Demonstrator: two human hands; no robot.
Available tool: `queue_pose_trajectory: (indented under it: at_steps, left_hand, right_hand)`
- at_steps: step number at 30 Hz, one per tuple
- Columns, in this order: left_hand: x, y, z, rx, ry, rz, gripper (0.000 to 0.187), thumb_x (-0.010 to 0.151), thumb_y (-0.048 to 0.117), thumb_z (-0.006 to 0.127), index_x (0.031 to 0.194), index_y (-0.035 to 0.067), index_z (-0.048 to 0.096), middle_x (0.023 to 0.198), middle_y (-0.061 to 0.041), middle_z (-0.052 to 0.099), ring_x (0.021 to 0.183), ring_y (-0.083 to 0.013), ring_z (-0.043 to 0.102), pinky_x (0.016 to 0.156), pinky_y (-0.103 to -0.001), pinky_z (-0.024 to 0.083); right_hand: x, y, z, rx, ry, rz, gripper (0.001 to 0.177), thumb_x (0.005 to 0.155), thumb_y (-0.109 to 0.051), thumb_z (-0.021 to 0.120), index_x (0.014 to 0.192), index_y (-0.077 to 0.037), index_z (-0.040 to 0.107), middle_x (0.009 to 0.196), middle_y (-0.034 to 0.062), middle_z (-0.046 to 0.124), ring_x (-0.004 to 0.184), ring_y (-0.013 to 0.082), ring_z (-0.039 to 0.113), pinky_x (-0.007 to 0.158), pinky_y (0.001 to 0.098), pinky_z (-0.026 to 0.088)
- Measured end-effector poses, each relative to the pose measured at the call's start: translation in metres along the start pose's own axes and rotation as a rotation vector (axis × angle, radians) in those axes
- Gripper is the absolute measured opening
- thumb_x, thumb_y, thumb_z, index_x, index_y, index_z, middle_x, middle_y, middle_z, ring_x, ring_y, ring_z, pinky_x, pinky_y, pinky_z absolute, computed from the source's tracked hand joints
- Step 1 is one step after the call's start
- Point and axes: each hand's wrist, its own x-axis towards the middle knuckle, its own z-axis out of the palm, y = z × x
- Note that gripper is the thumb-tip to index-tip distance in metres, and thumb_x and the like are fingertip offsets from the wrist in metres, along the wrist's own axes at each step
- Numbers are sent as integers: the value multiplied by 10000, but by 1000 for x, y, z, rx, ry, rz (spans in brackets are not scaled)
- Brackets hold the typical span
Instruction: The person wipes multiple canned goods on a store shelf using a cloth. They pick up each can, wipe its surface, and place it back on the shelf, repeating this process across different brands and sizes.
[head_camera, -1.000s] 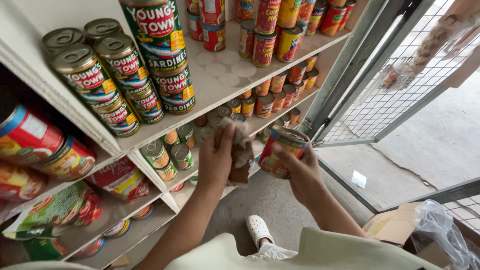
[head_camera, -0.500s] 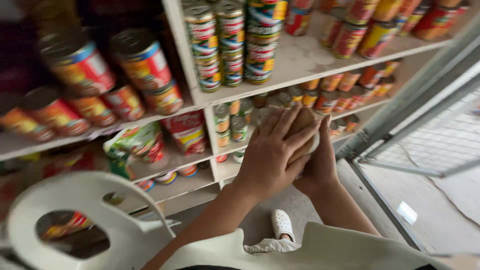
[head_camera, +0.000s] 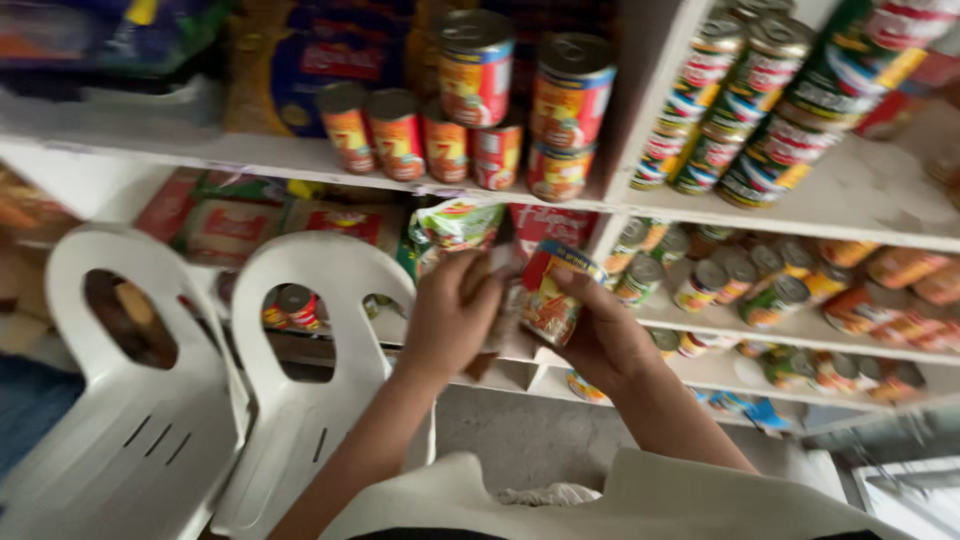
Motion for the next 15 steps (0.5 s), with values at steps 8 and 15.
queue_pose_trajectory:
  at_steps: [8,15]
  left_hand:
    - [7,-16,-89,-129,-52,-365,367,888,336,725,1113,49,764,944,-143,780,864,-244,728,764,-331,577]
    - [40,15,-105,433,34,-160,908,608,565,878,1377,177,592,1057,-99,746,954,-316,737,775,-435,562]
  right_hand:
    - [64,-5,63,-443,-73,-341,556,809,-73,805,1320,-18,593,1198,68,705,1118,181,668,997,382,542]
    - [98,17,118,-777,-127,-563,711,686,30,888,1319,-2,564,1207,88,711,1158,184,660,993,343,563]
